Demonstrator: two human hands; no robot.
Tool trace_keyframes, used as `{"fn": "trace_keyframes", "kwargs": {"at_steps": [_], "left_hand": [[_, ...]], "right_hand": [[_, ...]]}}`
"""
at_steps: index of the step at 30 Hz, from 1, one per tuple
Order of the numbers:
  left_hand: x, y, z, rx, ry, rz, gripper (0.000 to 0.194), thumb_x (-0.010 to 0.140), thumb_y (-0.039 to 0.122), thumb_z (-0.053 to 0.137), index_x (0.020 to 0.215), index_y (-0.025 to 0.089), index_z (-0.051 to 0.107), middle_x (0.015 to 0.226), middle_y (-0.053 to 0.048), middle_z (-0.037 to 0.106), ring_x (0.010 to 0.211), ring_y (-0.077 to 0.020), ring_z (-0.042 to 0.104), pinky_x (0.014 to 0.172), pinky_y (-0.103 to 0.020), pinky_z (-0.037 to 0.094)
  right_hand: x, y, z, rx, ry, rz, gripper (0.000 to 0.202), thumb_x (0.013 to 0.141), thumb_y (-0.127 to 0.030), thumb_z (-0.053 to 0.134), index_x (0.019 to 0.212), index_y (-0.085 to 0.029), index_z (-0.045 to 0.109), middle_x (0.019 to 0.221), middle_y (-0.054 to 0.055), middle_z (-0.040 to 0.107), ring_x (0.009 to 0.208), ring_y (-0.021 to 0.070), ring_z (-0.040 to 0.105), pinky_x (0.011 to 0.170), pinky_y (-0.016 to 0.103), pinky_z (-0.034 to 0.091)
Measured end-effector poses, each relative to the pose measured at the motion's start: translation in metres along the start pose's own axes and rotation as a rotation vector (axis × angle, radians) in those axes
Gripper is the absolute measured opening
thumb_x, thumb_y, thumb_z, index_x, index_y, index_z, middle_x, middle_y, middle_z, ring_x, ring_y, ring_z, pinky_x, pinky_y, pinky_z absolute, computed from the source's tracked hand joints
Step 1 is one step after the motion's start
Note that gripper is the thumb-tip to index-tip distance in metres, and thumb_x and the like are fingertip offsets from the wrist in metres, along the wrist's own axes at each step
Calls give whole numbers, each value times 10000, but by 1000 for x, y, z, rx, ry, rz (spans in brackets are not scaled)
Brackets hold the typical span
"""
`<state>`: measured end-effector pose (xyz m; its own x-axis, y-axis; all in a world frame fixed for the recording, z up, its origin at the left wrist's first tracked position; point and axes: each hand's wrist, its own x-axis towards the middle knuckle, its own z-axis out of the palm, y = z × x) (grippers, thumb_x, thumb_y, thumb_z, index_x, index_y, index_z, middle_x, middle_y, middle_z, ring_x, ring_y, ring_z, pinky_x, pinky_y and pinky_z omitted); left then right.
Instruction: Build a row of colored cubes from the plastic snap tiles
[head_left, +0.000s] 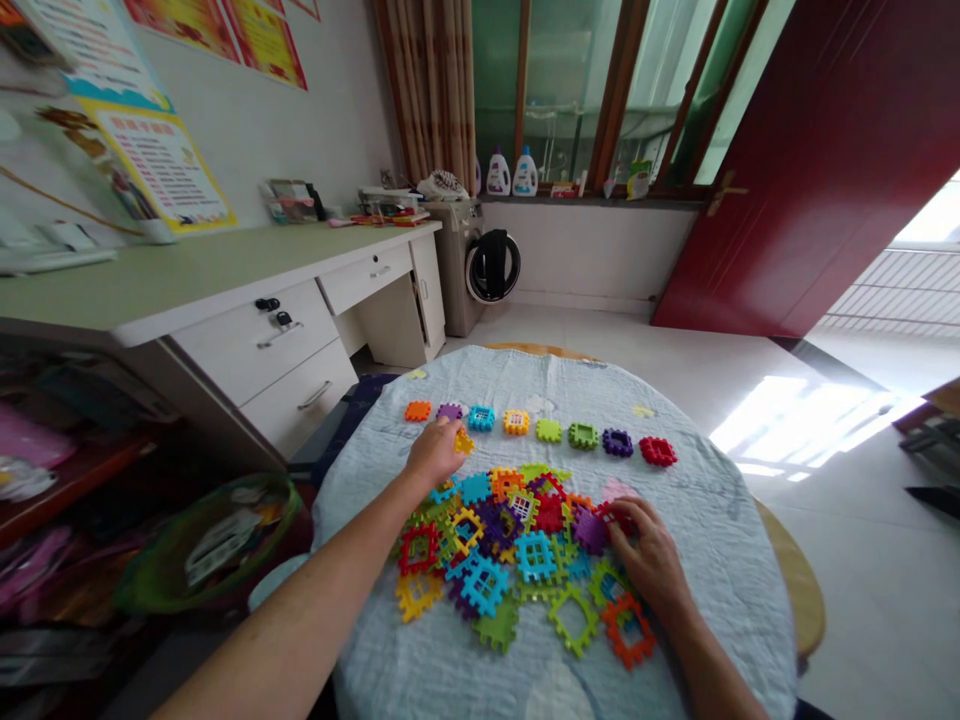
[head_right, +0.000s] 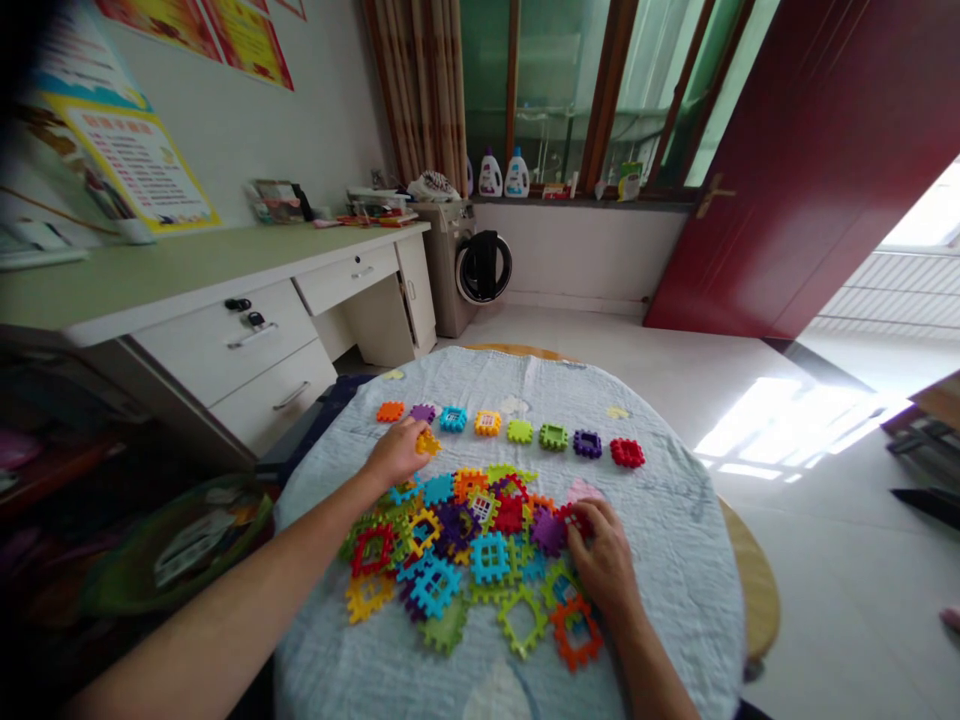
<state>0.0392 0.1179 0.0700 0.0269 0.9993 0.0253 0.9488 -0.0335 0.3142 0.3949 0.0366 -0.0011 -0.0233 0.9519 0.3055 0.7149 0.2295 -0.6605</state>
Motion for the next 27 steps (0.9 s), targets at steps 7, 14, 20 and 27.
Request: {"fn": "trace_keyframes", "kwargs": {"at_steps": [7, 14, 20, 27], "left_hand": [[-12, -7, -27, -181, -85, 130, 305, 696, 165, 603, 996, 210, 636, 933, -1, 703, 856, -156, 646, 777, -234, 473], [-41, 24, -50, -252, -146, 282, 346, 739, 157, 554, 1072, 212, 626, 1001, -17, 687, 922, -170, 636, 857, -270, 463], [-66, 38, -36, -146, -330, 370, 371, 696, 128, 559, 1041, 221, 658, 979, -37, 580, 922, -182, 570, 838, -280, 443], [-66, 28, -44, -414, -531, 261, 450, 690, 202, 575, 1140, 204, 569, 810, 21, 578, 726, -132, 531, 687, -240, 406]], "right_hand": [[2, -2, 1, -20, -7, -3, 249, 799, -343, 517, 936, -211, 678, 1052, 86, 641, 1005, 245, 592, 934, 399, 455], [2, -4, 1, -42, -4, -29, 252, 789, -313, 510, 934, -213, 691, 1052, 87, 640, 1025, 249, 574, 960, 413, 431], [2, -3, 2, -81, -22, -36, 258, 792, -296, 505, 948, -210, 692, 1074, 85, 635, 1034, 252, 559, 960, 415, 421], [4, -3, 2, -82, -42, -32, 256, 787, -284, 504, 947, -216, 693, 1082, 82, 629, 1040, 249, 552, 965, 409, 412]]}}
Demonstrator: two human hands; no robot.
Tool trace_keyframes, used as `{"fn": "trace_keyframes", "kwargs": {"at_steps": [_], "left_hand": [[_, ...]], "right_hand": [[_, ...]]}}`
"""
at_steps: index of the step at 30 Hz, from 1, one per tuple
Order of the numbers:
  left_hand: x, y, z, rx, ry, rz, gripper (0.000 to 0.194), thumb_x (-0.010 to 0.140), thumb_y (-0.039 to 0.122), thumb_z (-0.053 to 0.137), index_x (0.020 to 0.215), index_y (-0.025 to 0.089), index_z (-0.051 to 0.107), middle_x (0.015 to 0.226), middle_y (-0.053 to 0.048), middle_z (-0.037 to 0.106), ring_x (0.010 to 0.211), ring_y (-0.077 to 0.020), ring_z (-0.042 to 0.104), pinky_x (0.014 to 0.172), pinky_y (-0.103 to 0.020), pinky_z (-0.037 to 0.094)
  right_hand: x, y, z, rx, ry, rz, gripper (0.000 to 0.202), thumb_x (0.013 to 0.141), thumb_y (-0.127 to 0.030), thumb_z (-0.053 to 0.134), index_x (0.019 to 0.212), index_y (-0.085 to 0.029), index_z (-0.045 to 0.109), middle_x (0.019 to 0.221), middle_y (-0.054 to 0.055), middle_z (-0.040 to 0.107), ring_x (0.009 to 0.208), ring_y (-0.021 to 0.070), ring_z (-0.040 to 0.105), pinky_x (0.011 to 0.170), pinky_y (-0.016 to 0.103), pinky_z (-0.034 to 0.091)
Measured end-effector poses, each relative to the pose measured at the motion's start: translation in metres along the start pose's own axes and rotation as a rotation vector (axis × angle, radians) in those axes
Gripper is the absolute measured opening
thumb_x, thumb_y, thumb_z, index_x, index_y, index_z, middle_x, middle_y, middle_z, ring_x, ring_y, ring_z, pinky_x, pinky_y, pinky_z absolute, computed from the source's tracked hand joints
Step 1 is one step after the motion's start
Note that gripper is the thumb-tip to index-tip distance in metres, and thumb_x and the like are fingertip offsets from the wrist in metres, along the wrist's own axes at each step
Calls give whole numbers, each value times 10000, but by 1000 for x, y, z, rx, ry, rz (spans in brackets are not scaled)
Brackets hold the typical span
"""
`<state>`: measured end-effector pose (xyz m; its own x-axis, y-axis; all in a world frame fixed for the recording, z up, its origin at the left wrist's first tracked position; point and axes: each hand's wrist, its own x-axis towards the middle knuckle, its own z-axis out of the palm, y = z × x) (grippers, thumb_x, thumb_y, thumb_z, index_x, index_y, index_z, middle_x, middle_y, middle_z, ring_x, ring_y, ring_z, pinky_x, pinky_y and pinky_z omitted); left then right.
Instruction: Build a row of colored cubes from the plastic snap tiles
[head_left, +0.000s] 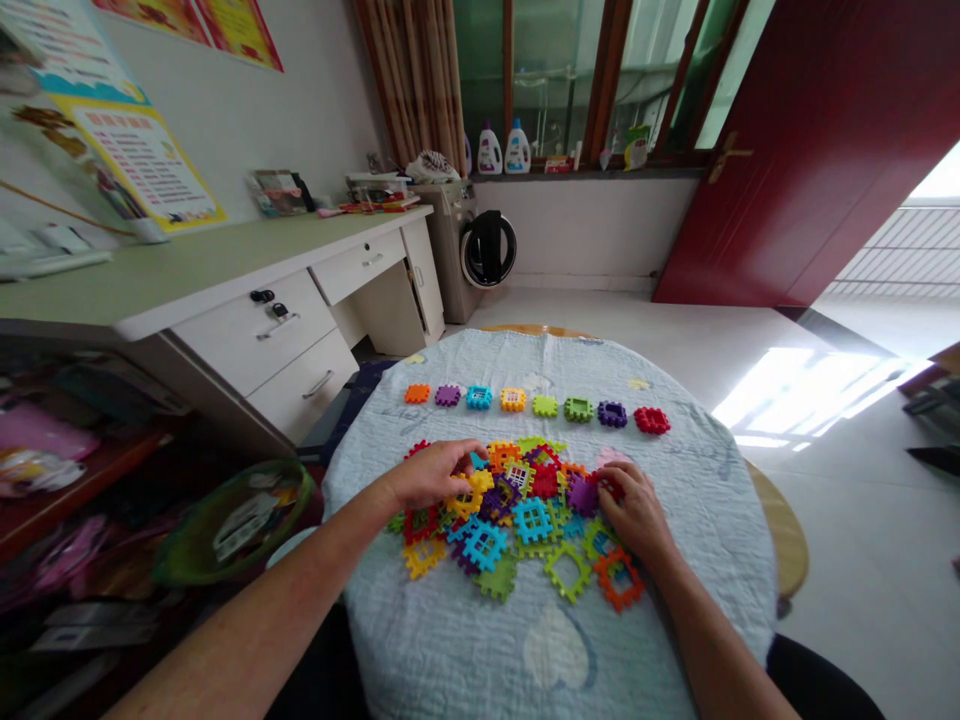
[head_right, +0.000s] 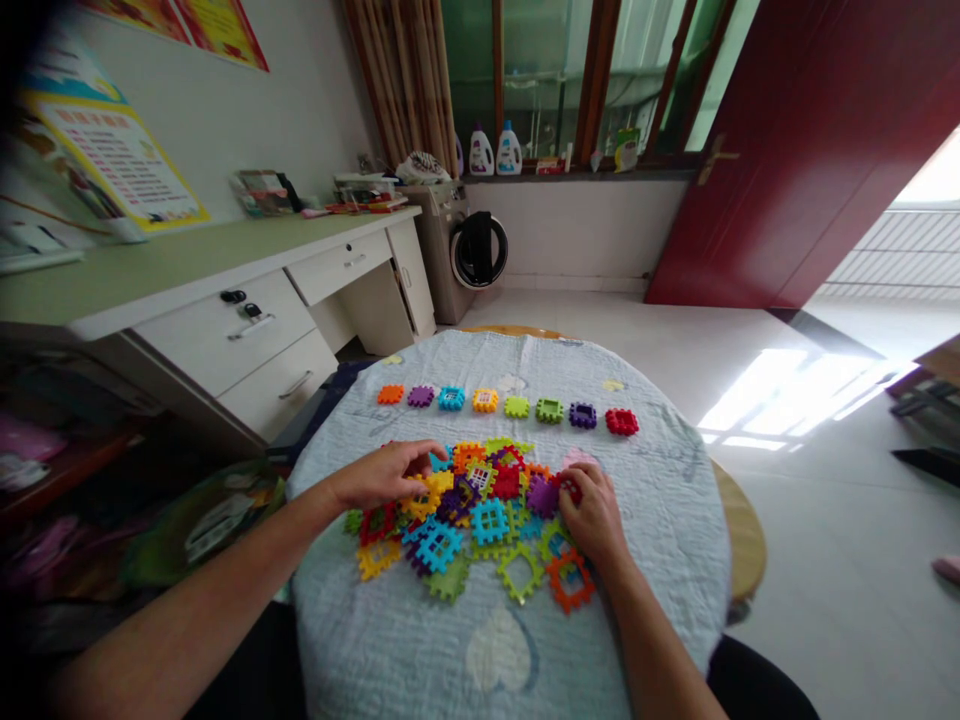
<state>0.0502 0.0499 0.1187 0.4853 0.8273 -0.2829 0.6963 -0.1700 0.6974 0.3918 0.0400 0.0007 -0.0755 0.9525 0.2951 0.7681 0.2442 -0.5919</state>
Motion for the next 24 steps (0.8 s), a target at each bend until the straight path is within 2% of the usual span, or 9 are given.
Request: {"fn": "trace_keyframes", "kwargs": {"at_steps": [4, 8, 10, 13, 16, 20, 24], "left_hand": [[-3, -1, -9, -171, -43, 14, 343, 738, 263, 547, 1070, 189, 586, 709, 41, 497, 663, -115, 470, 649, -238, 387], [5, -6, -5, -263, 30, -32, 328, 778, 291, 490, 1072, 179, 580, 708, 38, 492, 652, -114, 469, 656, -245, 397], [11, -10, 3, -209, 65, -62, 344, 775, 273, 469, 1087, 178, 579, 762, 17, 548, 692, -132, 514, 683, -260, 423], [18, -14, 15, 8, 120, -37, 363, 749, 218, 484, 1095, 186, 589, 1012, -47, 638, 945, -193, 584, 888, -320, 443], [17, -13, 23, 199, 151, 17, 396, 743, 217, 531, 1134, 201, 584, 1216, -76, 604, 1160, -227, 535, 1043, -350, 377], [9, -7, 23, 280, 113, 0, 557, 724, 342, 655, 1248, 198, 534, 1310, -93, 555, 1232, -250, 497, 1075, -357, 366], [8, -2, 21, 376, 43, -61, 713, 656, 322, 746, 1311, 176, 507, 1318, -114, 556, 1227, -276, 500, 1067, -362, 368]], "right_hand": [[0, -1, -1, -9, -1, -3, 259, 786, -284, 499, 944, -216, 693, 1075, 81, 631, 1033, 247, 554, 958, 407, 411], [1, -2, -1, -17, -7, -4, 266, 787, -292, 496, 943, -207, 694, 1077, 84, 630, 1026, 249, 554, 955, 411, 411], [1, -2, 0, -17, -1, -5, 265, 786, -290, 495, 943, -211, 694, 1074, 81, 630, 1030, 246, 552, 957, 406, 411], [0, -2, 0, -19, 1, -10, 261, 781, -280, 498, 942, -217, 694, 1069, 76, 629, 1036, 243, 550, 964, 402, 408], [0, -1, 0, -24, -11, -11, 261, 786, -275, 501, 950, -212, 695, 1079, 78, 625, 1044, 245, 545, 970, 404, 403], [1, -1, 0, -30, -15, -12, 258, 787, -267, 505, 955, -216, 694, 1097, 76, 620, 1055, 243, 544, 970, 398, 404], [1, -2, 0, -32, -8, -13, 250, 783, -261, 505, 940, -221, 695, 1091, 75, 624, 1057, 245, 544, 967, 400, 407]]}}
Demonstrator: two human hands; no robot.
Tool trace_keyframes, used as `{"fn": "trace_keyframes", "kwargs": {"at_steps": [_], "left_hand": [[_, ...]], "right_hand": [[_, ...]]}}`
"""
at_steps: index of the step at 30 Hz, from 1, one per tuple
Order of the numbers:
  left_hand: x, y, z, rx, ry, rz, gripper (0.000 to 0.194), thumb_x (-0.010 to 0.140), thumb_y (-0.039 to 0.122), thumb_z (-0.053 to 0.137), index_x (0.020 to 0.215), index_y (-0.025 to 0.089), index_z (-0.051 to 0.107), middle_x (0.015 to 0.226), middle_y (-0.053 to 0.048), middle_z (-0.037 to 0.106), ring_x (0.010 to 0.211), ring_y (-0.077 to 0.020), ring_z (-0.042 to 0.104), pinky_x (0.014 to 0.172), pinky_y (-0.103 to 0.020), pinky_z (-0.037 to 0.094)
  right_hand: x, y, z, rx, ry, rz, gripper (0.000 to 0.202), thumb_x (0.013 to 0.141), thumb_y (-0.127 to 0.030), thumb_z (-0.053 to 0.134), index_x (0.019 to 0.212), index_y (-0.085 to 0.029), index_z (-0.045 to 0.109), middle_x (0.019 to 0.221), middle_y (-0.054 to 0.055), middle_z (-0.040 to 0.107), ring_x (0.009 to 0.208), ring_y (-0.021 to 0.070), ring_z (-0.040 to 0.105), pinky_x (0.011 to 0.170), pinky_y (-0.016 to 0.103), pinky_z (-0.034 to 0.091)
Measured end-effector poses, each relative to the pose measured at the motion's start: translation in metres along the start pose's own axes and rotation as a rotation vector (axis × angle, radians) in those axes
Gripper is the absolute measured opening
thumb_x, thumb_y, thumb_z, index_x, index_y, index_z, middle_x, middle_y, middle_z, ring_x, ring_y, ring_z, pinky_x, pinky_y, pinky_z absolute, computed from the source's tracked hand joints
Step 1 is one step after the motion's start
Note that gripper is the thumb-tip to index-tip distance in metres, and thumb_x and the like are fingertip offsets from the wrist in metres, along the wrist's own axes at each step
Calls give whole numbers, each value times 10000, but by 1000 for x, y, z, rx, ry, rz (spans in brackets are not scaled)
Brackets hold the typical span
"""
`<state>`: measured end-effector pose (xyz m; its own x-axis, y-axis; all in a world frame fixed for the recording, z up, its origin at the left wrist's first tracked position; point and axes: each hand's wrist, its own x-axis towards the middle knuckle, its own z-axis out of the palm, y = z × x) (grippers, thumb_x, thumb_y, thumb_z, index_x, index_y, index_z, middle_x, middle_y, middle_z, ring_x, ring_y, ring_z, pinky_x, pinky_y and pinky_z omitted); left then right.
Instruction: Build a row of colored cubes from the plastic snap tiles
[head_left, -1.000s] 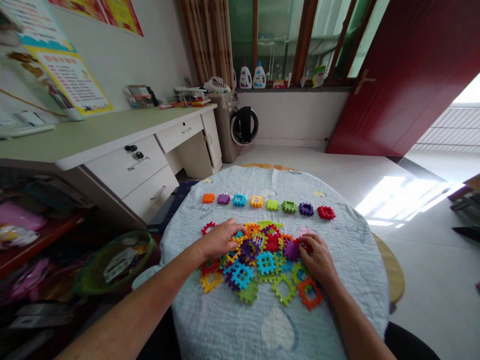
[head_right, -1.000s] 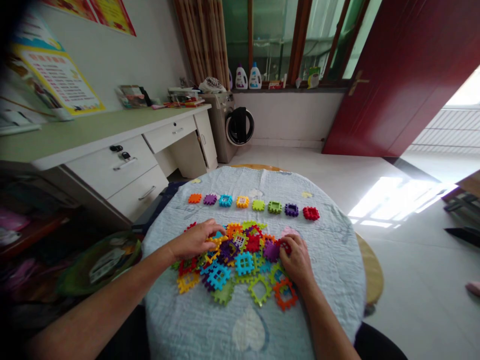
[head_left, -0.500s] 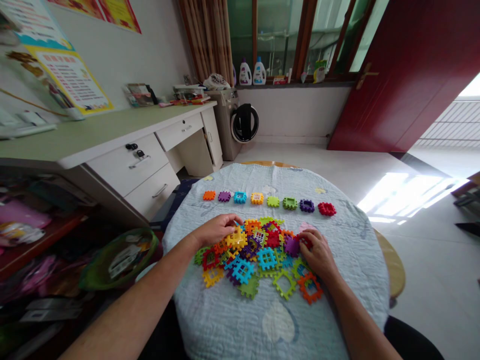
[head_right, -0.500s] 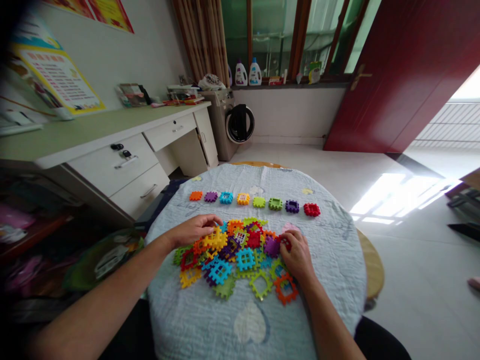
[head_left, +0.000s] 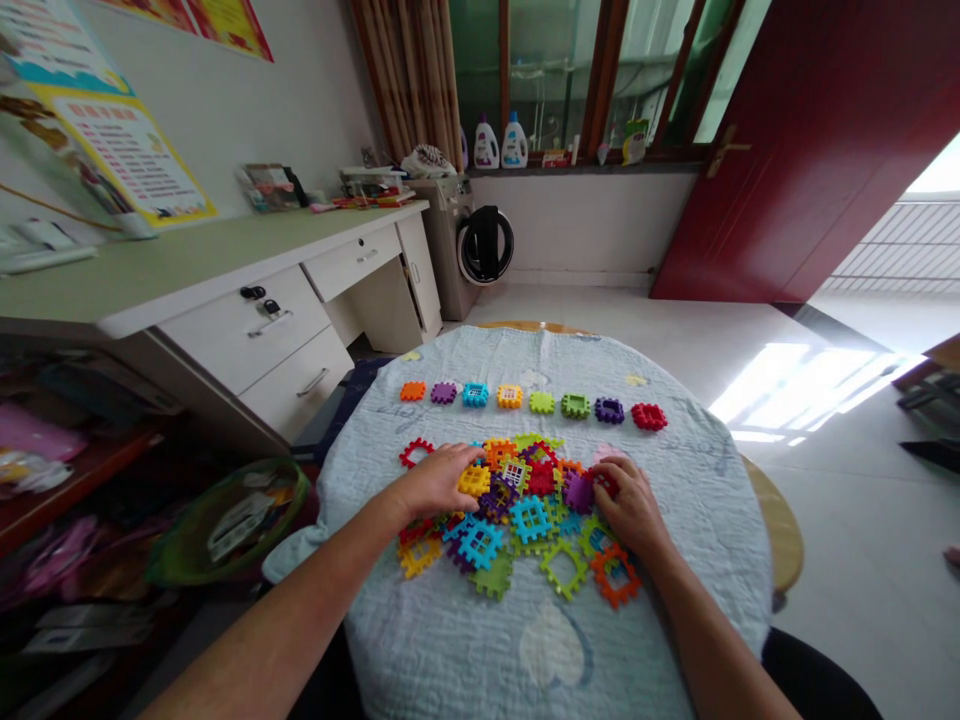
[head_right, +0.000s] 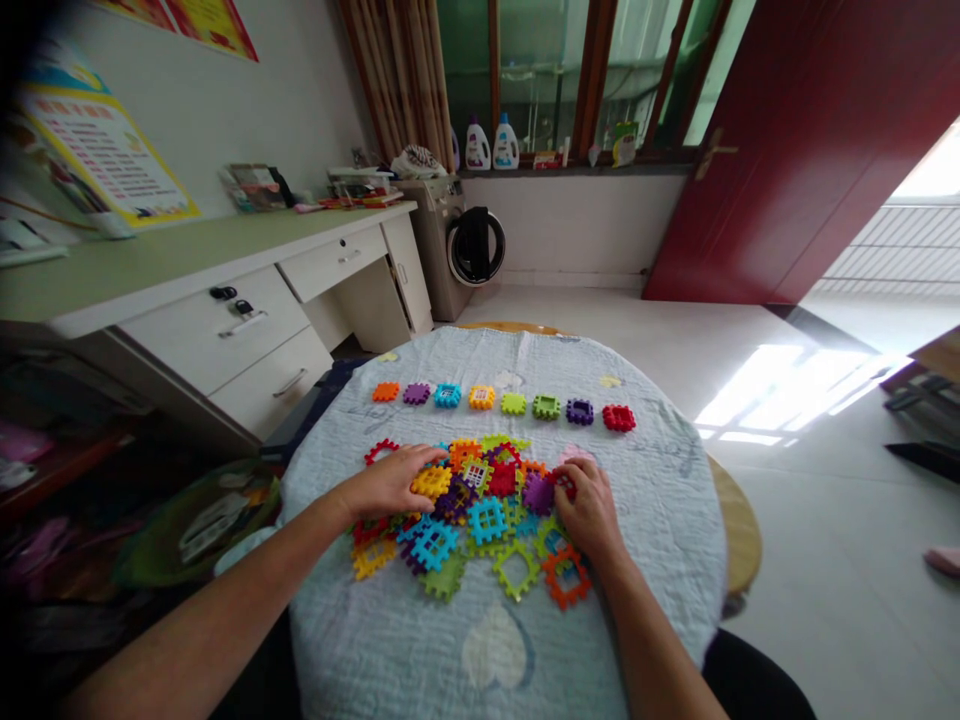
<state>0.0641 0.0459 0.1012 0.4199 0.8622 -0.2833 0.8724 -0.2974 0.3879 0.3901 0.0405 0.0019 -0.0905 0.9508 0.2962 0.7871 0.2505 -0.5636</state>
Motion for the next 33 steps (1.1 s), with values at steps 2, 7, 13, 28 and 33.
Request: {"fn": "trace_keyframes", "kwargs": {"at_steps": [2, 7, 13, 28, 33], "left_hand": [[2, 0, 0, 40, -16, -12, 710, 657, 307, 753, 1313, 175, 515, 1300, -115, 567, 1215, -279, 507, 1056, -362, 374], [9, -4, 3, 105, -19, -21, 670, 610, 386, 804, 1218, 192, 598, 1195, -101, 593, 1153, -292, 528, 994, -371, 416], [13, -9, -3, 35, -93, -22, 685, 572, 401, 819, 1190, 196, 606, 1159, -75, 576, 1102, -251, 550, 961, -311, 428], [30, -12, -5, 98, -115, 33, 557, 516, 337, 816, 1026, 209, 633, 1051, -34, 589, 1022, -229, 543, 869, -289, 440], [33, -11, -5, 165, -137, 50, 590, 505, 352, 828, 1053, 219, 655, 1057, -44, 601, 1034, -249, 543, 879, -307, 445]], "right_hand": [[0, 0, 0, 0, -4, -5, 252, 785, -256, 504, 945, -218, 694, 1093, 77, 623, 1058, 245, 542, 972, 402, 405], [0, 1, 0, -2, -14, -6, 252, 785, -247, 503, 947, -215, 694, 1096, 77, 620, 1062, 244, 538, 986, 406, 396], [1, 0, -1, 3, -19, -7, 251, 782, -246, 506, 946, -211, 694, 1087, 79, 620, 1066, 247, 535, 997, 415, 389], [0, -3, -3, 16, -7, -3, 244, 768, -235, 509, 927, -224, 695, 1063, 73, 626, 1035, 246, 543, 982, 413, 399], [0, -3, -3, 5, -21, -5, 252, 783, -237, 504, 945, -213, 695, 1080, 79, 622, 1043, 246, 540, 981, 408, 400]]}}
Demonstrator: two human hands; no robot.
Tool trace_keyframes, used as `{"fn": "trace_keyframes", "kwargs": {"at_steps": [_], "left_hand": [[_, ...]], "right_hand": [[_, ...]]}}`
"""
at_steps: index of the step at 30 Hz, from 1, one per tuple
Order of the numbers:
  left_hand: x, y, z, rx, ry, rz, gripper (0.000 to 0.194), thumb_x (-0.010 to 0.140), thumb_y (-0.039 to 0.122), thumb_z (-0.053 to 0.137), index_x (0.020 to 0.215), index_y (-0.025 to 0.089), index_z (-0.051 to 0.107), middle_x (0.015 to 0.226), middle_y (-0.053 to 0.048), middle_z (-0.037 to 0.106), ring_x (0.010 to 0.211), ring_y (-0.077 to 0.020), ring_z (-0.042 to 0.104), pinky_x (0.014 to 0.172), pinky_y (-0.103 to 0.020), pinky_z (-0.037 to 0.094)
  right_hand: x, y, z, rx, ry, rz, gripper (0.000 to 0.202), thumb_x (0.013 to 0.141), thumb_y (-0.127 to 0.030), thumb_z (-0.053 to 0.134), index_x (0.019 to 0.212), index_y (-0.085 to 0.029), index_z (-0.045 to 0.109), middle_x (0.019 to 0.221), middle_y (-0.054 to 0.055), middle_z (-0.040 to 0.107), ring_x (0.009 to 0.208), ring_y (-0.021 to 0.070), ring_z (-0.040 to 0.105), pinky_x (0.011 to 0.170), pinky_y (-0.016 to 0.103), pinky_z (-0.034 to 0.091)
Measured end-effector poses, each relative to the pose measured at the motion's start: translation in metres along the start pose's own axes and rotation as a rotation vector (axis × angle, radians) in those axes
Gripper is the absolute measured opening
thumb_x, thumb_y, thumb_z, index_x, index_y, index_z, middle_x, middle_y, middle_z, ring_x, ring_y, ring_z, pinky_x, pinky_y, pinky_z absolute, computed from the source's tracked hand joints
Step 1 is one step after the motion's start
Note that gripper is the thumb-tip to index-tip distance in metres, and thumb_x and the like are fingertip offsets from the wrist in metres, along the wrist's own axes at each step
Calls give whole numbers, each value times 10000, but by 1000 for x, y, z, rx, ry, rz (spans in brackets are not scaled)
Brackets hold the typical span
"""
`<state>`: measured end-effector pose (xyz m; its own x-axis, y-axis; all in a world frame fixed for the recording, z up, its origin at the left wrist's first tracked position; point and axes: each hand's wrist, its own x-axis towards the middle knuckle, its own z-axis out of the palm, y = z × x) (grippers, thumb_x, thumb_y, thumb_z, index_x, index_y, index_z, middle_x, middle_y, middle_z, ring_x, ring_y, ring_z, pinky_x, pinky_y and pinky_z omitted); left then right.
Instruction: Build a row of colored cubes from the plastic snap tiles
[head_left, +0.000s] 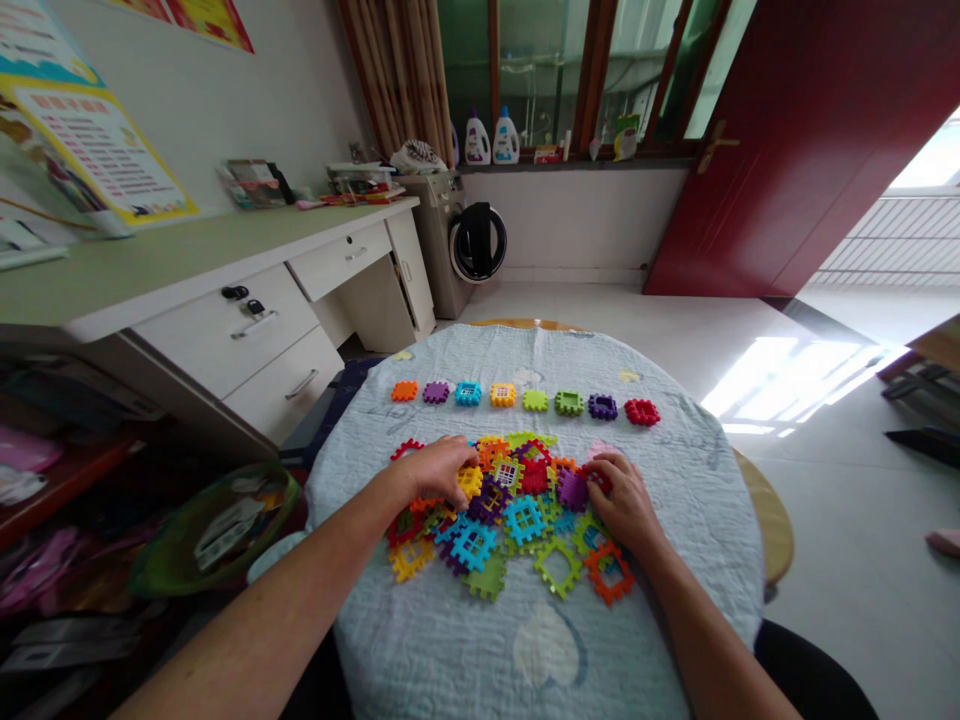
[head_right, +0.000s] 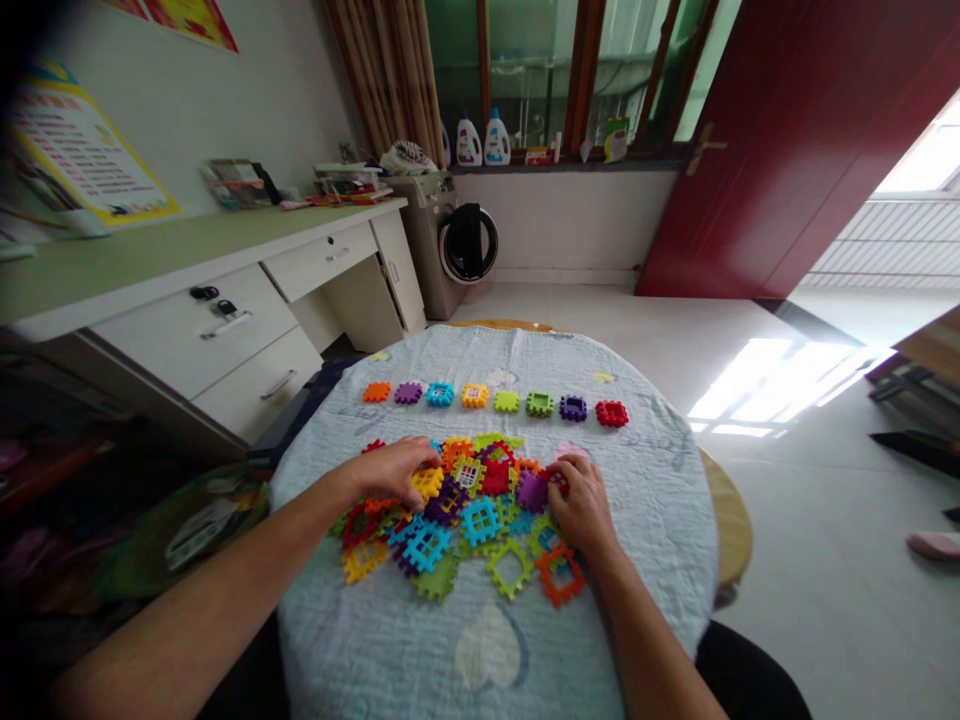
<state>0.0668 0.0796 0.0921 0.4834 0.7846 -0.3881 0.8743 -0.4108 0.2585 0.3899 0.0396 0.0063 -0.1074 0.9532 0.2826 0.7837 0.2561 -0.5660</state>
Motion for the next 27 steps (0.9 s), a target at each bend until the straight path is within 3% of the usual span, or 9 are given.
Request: {"fn": "trace_keyframes", "kwargs": {"at_steps": [8, 15, 21, 27], "left_hand": [[-2, 4, -2, 46, 27, 15, 484, 530, 357, 782, 973, 211, 650, 1002, -40, 585, 992, -240, 532, 855, -305, 442], [-4, 8, -33, -46, 233, 36, 466, 601, 348, 743, 1018, 184, 616, 1048, -61, 594, 988, -231, 563, 888, -313, 429], [46, -3, -61, 30, 417, -55, 478, 628, 313, 729, 1068, 176, 603, 1093, -74, 593, 979, -222, 588, 870, -299, 449], [101, -1, -67, 134, 327, -129, 497, 624, 364, 749, 1066, 177, 620, 1133, -88, 603, 993, -227, 605, 864, -292, 461]], "right_hand": [[0, 0, 0, -3, 3, -6, 248, 777, -236, 507, 940, -218, 693, 1064, 75, 628, 1032, 244, 548, 974, 407, 406], [0, 2, 3, 2, 6, 1, 246, 792, -235, 504, 955, -218, 687, 1094, 80, 619, 1057, 248, 544, 984, 412, 404], [-1, 3, 2, 8, 6, 0, 236, 788, -222, 509, 943, -233, 686, 1085, 68, 623, 1060, 246, 548, 983, 409, 411], [0, 0, 1, 16, 11, 8, 247, 776, -195, 510, 943, -241, 685, 1078, 68, 631, 1042, 247, 554, 966, 400, 422]]}}
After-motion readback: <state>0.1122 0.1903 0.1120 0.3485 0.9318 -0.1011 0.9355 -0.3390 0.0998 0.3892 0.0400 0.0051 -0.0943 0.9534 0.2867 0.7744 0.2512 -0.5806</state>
